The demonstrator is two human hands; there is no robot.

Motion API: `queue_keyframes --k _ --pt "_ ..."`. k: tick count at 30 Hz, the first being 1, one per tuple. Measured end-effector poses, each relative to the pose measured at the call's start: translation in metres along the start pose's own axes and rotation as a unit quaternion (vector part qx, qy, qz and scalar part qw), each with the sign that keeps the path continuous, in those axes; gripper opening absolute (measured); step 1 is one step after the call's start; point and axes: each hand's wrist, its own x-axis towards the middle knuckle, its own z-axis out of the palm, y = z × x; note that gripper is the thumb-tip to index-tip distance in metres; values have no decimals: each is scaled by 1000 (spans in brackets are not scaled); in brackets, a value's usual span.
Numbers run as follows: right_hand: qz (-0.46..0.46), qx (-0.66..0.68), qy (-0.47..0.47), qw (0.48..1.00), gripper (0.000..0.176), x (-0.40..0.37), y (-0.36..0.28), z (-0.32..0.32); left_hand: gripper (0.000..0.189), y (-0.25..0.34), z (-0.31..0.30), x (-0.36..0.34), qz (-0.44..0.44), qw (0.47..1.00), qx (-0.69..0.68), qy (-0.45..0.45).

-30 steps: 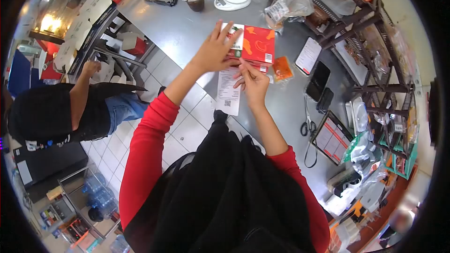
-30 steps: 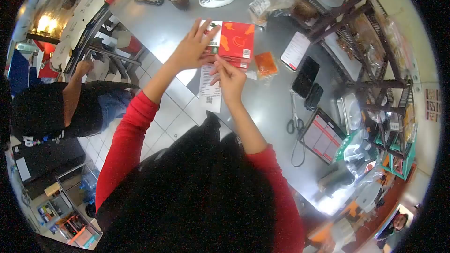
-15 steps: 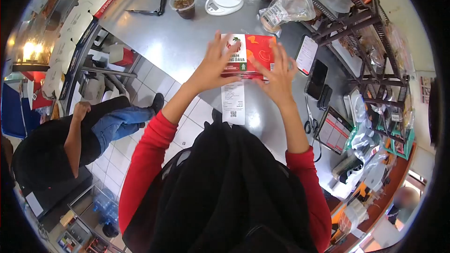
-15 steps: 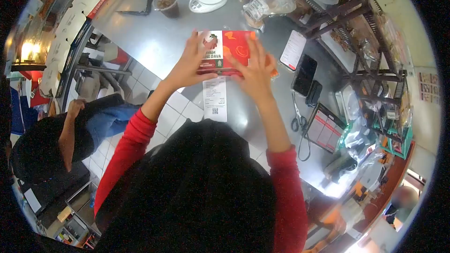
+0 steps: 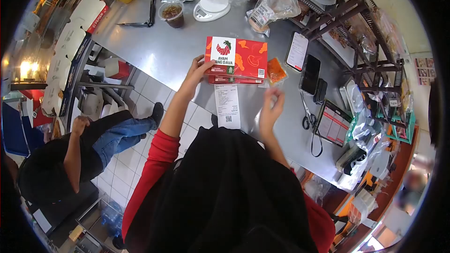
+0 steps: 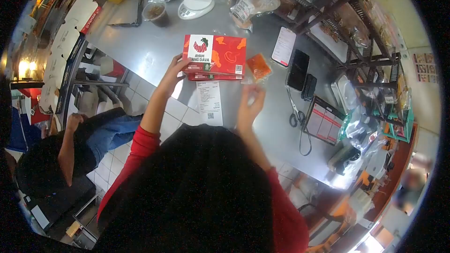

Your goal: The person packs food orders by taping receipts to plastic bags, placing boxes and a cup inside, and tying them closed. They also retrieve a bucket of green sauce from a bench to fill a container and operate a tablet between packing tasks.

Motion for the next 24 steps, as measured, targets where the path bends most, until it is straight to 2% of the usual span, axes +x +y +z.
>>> queue_keyframes --k 1,2,5,6,8,9,11,12,14,15,16,17,18,20,21,23,24 --pt "-28 -17 -23 999 55 -23 29 9 72 4 -3 6 -34 999 9 -6" --pt "-52 -34 -46 997 52 -45 46 26 89 1 -11 21 -79 993 -25 -84" --pt "-8 -167 -11 986 55 -64 32 61 85 32 0 16 -148 969 -16 -196" --pt "43 -116 -15 992 50 -56 33 67 84 29 0 24 -166 965 -10 -201" --pt "145 -12 -23 989 42 -39 33 76 72 24 2 23 -159 976 0 -148" --pt "201 30 -75 976 35 -37 33 71 66 24 6 21 -156 980 6 -124" --pt "301 114 -176 930 24 -28 28 53 65 24 7 19 -154 980 -11 -125" --pt "251 101 -163 949 20 -40 17 42 65 20 8 19 -148 981 -22 -121" --pt "250 103 -217 938 21 -68 4 -1 64 20 14 11 -122 987 -36 -100" --pt "246 45 -262 932 23 -79 8 -33 64 19 15 7 -122 987 -34 -98" --pt "270 7 -263 926 24 -88 -18 -67 64 19 15 5 -121 987 -32 -98" --pt "260 0 -265 929 21 -98 -14 -103 65 19 15 3 -119 987 -29 -99" --pt "270 123 -190 936 20 -107 -56 -123 62 19 17 -3 -117 987 -36 -103" --pt "245 100 -73 962 26 -110 -61 -161 70 0 10 -3 -119 980 -59 -148" --pt "205 138 -23 969 30 -110 -63 -161 74 -5 13 -6 -118 976 -66 -172" --pt "115 212 77 968 38 -103 -68 -150 70 -19 29 -26 -85 982 -63 -154" --pt "90 249 80 961 46 -100 -69 -139 68 -30 37 -35 -80 983 -69 -150"
